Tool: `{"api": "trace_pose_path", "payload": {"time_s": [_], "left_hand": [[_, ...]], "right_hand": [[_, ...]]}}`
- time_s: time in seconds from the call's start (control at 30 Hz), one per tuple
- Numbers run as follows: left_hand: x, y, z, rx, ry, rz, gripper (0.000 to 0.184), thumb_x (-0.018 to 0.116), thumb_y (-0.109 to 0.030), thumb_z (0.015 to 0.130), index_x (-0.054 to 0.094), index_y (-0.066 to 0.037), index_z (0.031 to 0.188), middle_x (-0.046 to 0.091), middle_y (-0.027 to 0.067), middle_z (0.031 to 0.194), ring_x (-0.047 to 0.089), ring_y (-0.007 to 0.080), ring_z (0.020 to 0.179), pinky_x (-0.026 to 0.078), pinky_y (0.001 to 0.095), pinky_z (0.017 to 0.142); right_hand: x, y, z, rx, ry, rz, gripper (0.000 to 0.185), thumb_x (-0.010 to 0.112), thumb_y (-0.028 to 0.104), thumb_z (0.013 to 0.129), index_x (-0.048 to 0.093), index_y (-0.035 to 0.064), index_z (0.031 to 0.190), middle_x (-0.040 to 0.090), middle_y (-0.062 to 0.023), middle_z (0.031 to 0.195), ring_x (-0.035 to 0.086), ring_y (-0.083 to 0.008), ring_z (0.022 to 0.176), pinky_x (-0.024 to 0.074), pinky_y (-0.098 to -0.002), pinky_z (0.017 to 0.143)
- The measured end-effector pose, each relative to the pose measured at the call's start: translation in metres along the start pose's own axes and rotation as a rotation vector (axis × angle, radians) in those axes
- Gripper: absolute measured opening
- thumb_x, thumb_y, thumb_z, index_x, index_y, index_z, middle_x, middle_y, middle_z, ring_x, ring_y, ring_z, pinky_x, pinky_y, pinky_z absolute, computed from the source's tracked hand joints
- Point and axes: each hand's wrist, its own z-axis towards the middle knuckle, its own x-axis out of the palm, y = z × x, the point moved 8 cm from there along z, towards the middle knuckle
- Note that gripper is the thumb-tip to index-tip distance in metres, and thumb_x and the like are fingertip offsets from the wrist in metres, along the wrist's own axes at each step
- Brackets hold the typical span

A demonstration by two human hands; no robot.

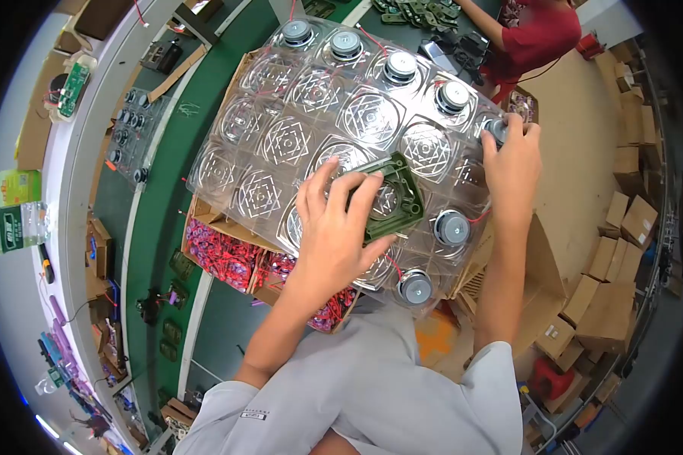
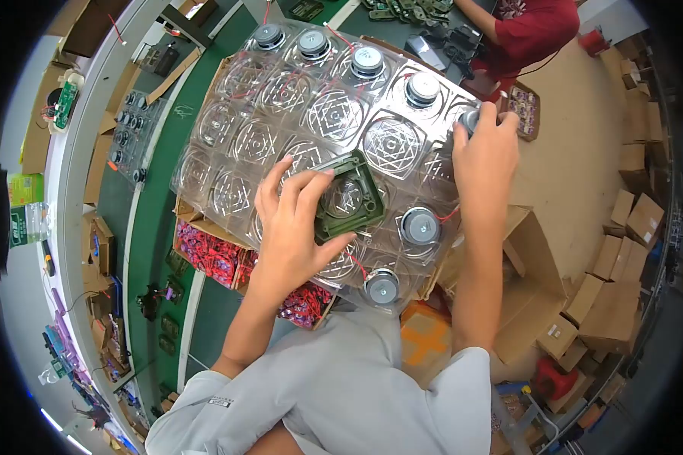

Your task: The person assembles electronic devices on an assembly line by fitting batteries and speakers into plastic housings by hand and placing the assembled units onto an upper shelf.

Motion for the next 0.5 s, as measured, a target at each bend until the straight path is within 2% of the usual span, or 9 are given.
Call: {"api": "trace_pose_path", "payload": {"time_s": [0.1, 0.13, 0.23, 0.27, 0.4, 0.5], "left_hand": [[-0.004, 0.012, -0.006, -0.021, 0.004, -0.093, 0.099, 0.09, -0.024, 0.057, 0.041, -0.012, 0.143, 0.049, 0.0136, 0.137, 0.028, 0.0441, 0.141, 0.024, 0.0566, 0.111], [-0.004, 0.019, -0.01, -0.031, 0.021, -0.113, 0.101, 0.089, -0.024, 0.059, 0.038, -0.012, 0.145, 0.046, 0.0155, 0.142, 0.027, 0.0441, 0.142, 0.023, 0.0556, 0.114], [0.001, 0.039, -0.017, -0.001, -0.053, -0.262, 0.099, 0.088, -0.025, 0.06, 0.038, -0.01, 0.144, 0.045, 0.0158, 0.144, 0.03, 0.0426, 0.141, 0.023, 0.0539, 0.115], [0.001, 0.04, -0.019, 0.006, -0.063, -0.244, 0.098, 0.086, -0.026, 0.061, 0.038, -0.008, 0.144, 0.045, 0.0163, 0.143, 0.034, 0.0415, 0.14, 0.023, 0.0533, 0.115], [-0.001, 0.034, -0.022, 0.03, -0.118, -0.223, 0.097, 0.086, -0.031, 0.059, 0.041, -0.006, 0.142, 0.048, 0.0154, 0.139, 0.036, 0.0385, 0.139, 0.024, 0.0532, 0.115], [-0.004, 0.033, -0.023, 0.037, -0.132, -0.237, 0.094, 0.085, -0.031, 0.059, 0.044, -0.005, 0.139, 0.049, 0.0147, 0.137, 0.037, 0.0369, 0.138, 0.026, 0.0518, 0.115]], "right_hand": [[0.002, -0.007, 0.008, 0.084, 0.052, 0.009, 0.042, 0.075, 0.016, 0.083, 0.057, -0.0002, 0.117, 0.056, -0.025, 0.109, 0.061, -0.0432, 0.097, 0.0504, -0.0477, 0.084], [-0.001, -0.005, 0.008, 0.04, 0.011, 0.012, 0.041, 0.074, 0.01, 0.08, 0.057, -0.0002, 0.115, 0.057, -0.0228, 0.108, 0.062, -0.0402, 0.096, 0.0503, -0.0455, 0.084], [-0.045, 0.025, -0.015, -0.148, -0.18, 0.334, 0.038, 0.072, 0.004, 0.077, 0.057, 0.0, 0.112, 0.057, -0.0197, 0.107, 0.061, -0.0368, 0.096, 0.0496, -0.0437, 0.085], [-0.052, 0.034, -0.027, -0.116, -0.117, 0.478, 0.038, 0.07, 0.001, 0.075, 0.057, 0.0013, 0.111, 0.058, -0.0173, 0.107, 0.06, -0.0343, 0.098, 0.0486, -0.0431, 0.087], [-0.062, 0.114, -0.098, -0.562, 0.095, 0.503, 0.042, 0.074, 0.002, 0.072, 0.058, 0.0024, 0.111, 0.058, -0.019, 0.114, 0.058, -0.0377, 0.106, 0.0482, -0.0451, 0.091], [-0.037, 0.131, -0.12, -0.708, 0.148, 0.325, 0.049, 0.074, 0.002, 0.069, 0.059, 0.0021, 0.116, 0.058, -0.0194, 0.119, 0.058, -0.0388, 0.107, 0.0486, -0.0447, 0.093]]}}
